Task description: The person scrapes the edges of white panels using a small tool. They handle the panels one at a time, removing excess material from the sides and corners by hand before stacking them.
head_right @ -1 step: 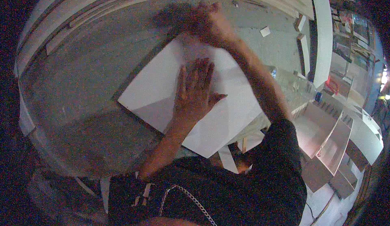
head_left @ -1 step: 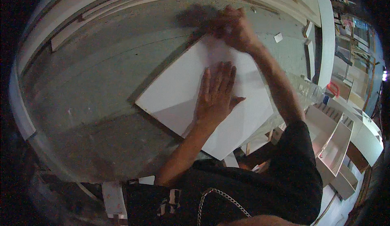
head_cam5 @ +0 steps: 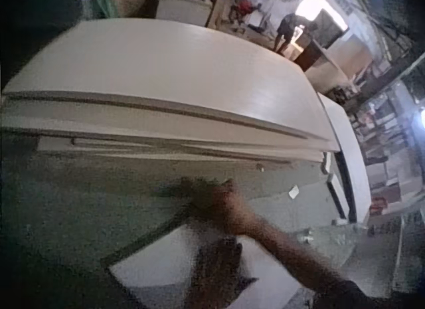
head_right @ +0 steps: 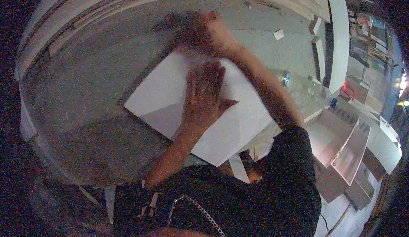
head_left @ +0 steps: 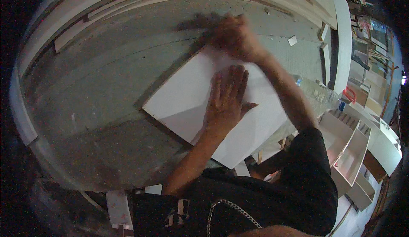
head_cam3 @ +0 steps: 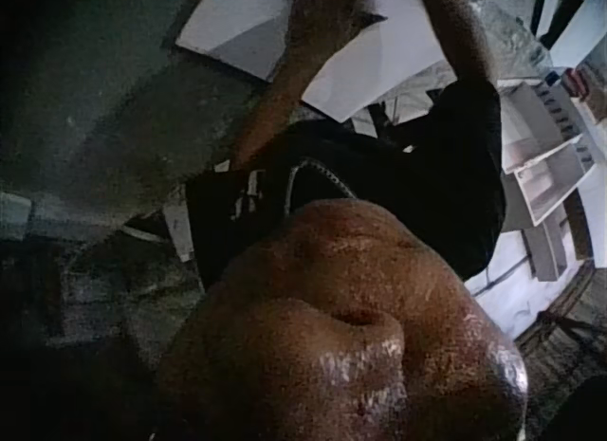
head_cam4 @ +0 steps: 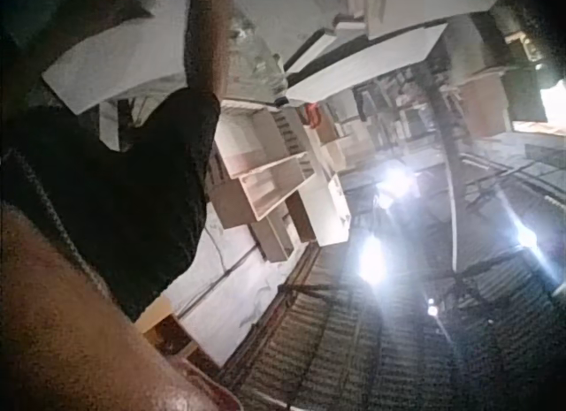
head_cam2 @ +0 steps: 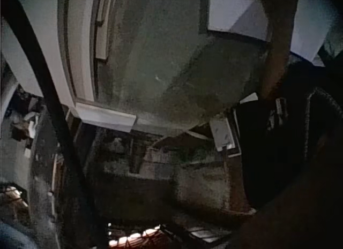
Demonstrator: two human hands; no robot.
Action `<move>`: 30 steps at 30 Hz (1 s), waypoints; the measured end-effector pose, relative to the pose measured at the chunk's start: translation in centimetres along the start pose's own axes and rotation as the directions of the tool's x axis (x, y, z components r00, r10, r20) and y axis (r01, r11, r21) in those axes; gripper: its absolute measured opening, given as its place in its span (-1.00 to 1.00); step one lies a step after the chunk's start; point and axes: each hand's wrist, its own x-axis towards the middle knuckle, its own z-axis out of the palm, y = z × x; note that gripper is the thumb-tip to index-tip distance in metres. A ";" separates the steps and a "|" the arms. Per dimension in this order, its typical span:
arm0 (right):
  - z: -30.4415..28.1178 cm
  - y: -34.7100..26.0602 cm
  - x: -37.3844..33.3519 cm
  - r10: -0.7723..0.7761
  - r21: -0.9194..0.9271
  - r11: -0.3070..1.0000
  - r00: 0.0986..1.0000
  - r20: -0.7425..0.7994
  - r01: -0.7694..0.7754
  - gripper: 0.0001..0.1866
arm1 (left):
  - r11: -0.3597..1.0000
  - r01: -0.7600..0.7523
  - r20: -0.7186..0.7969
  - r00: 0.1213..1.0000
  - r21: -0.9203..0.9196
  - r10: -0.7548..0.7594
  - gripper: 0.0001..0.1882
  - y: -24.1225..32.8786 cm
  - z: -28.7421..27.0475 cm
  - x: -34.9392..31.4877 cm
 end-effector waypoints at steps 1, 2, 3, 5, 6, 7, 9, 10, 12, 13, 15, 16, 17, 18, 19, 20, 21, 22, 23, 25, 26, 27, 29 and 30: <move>1.2 -2.3 0.3 -0.066 0.139 0.988 0.998 -0.020 0.068 -0.77 | 1.000 0.004 -0.014 1.000 -0.018 -0.004 -0.04 0.0 0.1 -0.2; 2.3 -2.3 0.6 -0.106 0.125 0.986 0.993 -0.052 0.111 -0.77 | 0.999 0.008 -0.028 1.000 -0.036 -0.009 -0.03 0.0 0.2 -0.5; 2.0 -1.8 0.4 -0.037 0.130 0.991 0.999 -0.016 0.039 -0.77 | 0.999 0.004 -0.010 1.000 -0.035 -0.004 -0.02 0.1 0.3 -0.8; 0.9 0.5 -0.5 0.082 0.133 0.987 0.995 0.063 -0.090 -0.77 | 0.999 0.009 0.013 1.000 -0.032 -0.009 -0.01 0.0 -0.5 -0.5; 1.3 1.3 -0.6 0.128 0.199 0.970 0.990 0.062 -0.137 -0.77 | 0.999 0.008 0.010 1.000 -0.034 -0.008 -0.01 0.0 -0.5 -0.5; 1.1 2.2 -0.2 0.169 0.258 0.949 0.984 0.058 -0.179 -0.77 | 0.999 0.001 0.006 1.000 -0.033 -0.001 -0.01 -0.1 -0.6 -0.2; 1.9 2.3 -0.3 -0.020 -0.208 0.978 0.999 -0.028 0.013 -0.76 | 0.999 0.014 -0.003 1.000 -0.037 -0.014 -0.03 0.0 -0.8 -0.3; 2.3 0.6 0.0 -0.032 0.165 0.986 0.997 0.073 0.019 -0.77 | 0.998 0.044 -0.012 0.999 -0.043 -0.044 -0.04 -0.1 -0.4 -0.6; 3.8 -1.7 1.1 -0.139 0.085 0.987 0.990 0.006 0.138 -0.82 | 0.996 0.048 -0.009 0.999 -0.077 -0.049 -0.06 0.5 -0.4 -0.9; 2.7 -3.9 2.2 -0.144 0.105 0.985 0.985 0.091 0.135 -0.83 | 0.994 0.055 -0.009 0.998 -0.097 -0.057 -0.06 0.2 -0.3 -1.2; 3.2 0.7 0.9 0.077 0.638 0.768 0.997 -0.003 -0.057 -0.85 | 0.997 0.023 -0.008 1.000 -0.068 -0.024 -0.07 0.3 -1.1 -0.4; 3.4 1.2 0.7 0.097 0.645 0.759 0.995 0.022 -0.088 -0.86 | 0.999 0.036 0.001 0.999 -0.027 -0.036 -0.08 0.0 -1.3 -0.7; 2.6 1.9 0.1 0.128 0.637 0.761 0.991 0.041 -0.125 -0.86 | 1.000 0.025 0.008 1.000 0.005 -0.025 -0.08 0.0 -1.6 -0.7; 0.4 0.5 1.2 0.064 0.384 0.919 0.996 0.070 -0.086 -0.86 | 0.999 0.043 0.006 0.999 0.022 -0.043 -0.09 -0.6 -1.5 -0.9; -1.3 -0.5 1.7 0.023 0.085 0.996 0.994 0.104 -0.032 -0.86 | 0.999 0.040 0.006 0.999 0.032 -0.040 -0.10 -0.5 -1.5 -0.9; 1.3 -1.3 1.5 -0.007 0.112 0.994 0.998 -0.058 0.013 -0.83 | 0.999 0.018 0.009 1.000 0.039 -0.019 -0.10 -0.2 -1.6 -0.7; 1.7 -1.6 0.5 -0.058 0.123 0.990 0.997 -0.040 0.063 -0.85 | 1.000 0.019 0.020 1.000 -0.003 -0.019 -0.10 0.1 -1.4 -0.8; 2.2 -3.5 1.2 -0.123 0.155 0.980 0.992 -0.013 0.123 -0.85 | 0.999 0.037 0.029 0.999 -0.037 -0.036 -0.11 -0.1 -0.9 -1.1; 1.8 -5.8 2.2 -0.178 0.130 0.977 0.983 0.045 0.171 -0.85 | 0.996 0.050 0.045 0.998 -0.075 -0.046 -0.11 -0.1 -0.8 -1.2; 1.9 -4.1 2.1 -0.144 0.097 0.985 0.989 0.011 0.143 -0.81 | 0.996 0.059 0.038 0.998 -0.070 -0.056 -0.11 -0.1 -0.8 -1.0; 1.5 -3.1 2.0 -0.105 0.064 0.993 0.994 0.015 0.104 -0.81 | 0.996 0.068 0.032 0.997 -0.065 -0.066 -0.11 -0.2 -1.0 -0.8; 0.9 -2.1 1.8 -0.064 0.029 0.998 0.998 0.017 0.064 -0.80 | 0.998 0.057 0.048 0.997 -0.023 -0.056 -0.11 -0.2 -1.3 -0.7; -1.1 -0.7 1.2 0.034 0.046 0.998 0.997 -0.075 -0.031 -0.82 | 0.998 0.033 0.073 0.997 0.057 -0.038 -0.11 0.0 -1.7 -0.4; -1.9 -0.4 0.5 0.121 0.137 0.984 0.992 -0.043 -0.114 -0.81 | 0.998 0.032 0.079 0.996 0.060 -0.037 -0.12 0.0 -1.7 -0.2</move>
